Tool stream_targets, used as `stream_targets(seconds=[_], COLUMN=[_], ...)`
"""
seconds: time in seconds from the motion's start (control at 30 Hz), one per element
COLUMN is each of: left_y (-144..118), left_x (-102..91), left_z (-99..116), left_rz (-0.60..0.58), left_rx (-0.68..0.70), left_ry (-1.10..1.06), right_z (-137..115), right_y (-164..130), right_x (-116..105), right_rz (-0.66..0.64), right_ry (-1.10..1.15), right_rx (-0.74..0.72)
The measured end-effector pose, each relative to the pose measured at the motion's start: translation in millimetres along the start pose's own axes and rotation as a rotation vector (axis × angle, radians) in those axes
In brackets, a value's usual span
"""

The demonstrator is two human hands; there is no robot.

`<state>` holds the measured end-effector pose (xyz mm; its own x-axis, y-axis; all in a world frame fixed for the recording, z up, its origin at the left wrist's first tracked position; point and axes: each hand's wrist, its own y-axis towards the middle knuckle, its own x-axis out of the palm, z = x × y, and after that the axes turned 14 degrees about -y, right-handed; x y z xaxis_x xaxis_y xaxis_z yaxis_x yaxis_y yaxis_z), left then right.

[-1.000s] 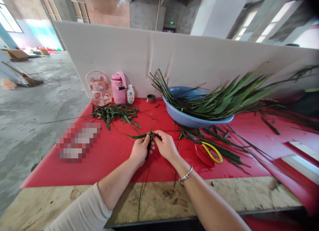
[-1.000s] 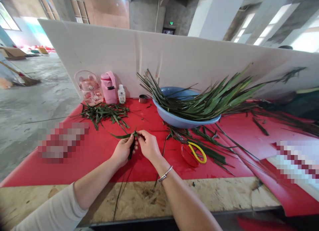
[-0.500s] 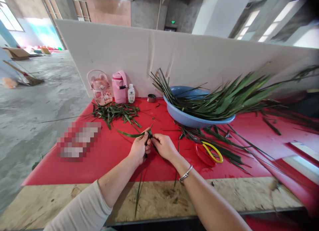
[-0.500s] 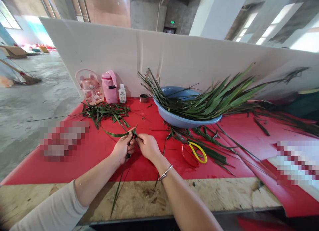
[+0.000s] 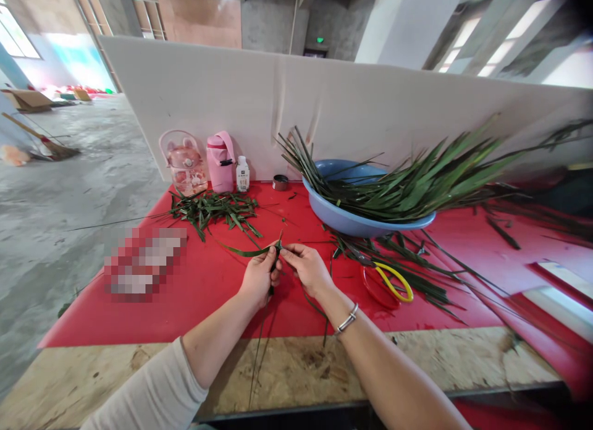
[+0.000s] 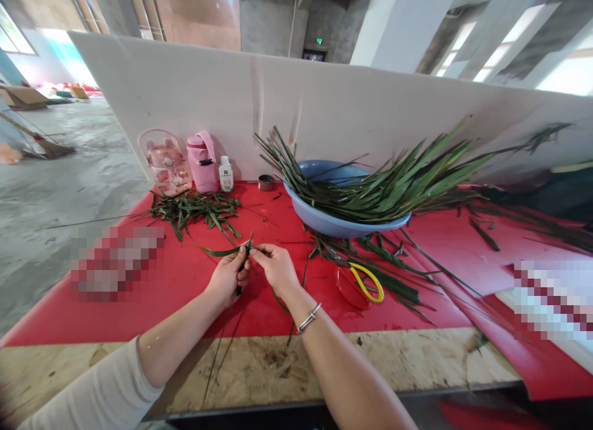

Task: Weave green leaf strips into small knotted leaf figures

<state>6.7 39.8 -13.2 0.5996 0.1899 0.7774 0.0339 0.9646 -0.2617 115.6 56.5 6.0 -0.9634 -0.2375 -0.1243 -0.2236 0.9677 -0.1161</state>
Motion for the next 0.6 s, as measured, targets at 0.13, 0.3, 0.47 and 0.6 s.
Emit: stream_targets(seconds=[0.13,0.3,0.47,0.6], left_y=[-1.9,-2.0,-0.6,-1.1], left_x=[2.0,2.4,1.2,1.7], left_z=[2.4,3.0,1.9,2.7], left_rz=[-0.04,-0.06,-0.047,-0.033], left_rx=[-0.037,-0.045,-0.037,-0.006], left_ry=[-0.046,-0.038,-0.016,0.007], right_z=[2.9,5.6,8.8,4.9], right_y=[1.8,3.0,3.6,-2.8], right_x=[1.6,6.8,6.5,2.8], right_rz=[-0.04,0.007,0.062,0.071], right_ry=[0.169,0.166,-0.078,-0.436], right_rx=[0.109,0.1,-0.1,-0.334])
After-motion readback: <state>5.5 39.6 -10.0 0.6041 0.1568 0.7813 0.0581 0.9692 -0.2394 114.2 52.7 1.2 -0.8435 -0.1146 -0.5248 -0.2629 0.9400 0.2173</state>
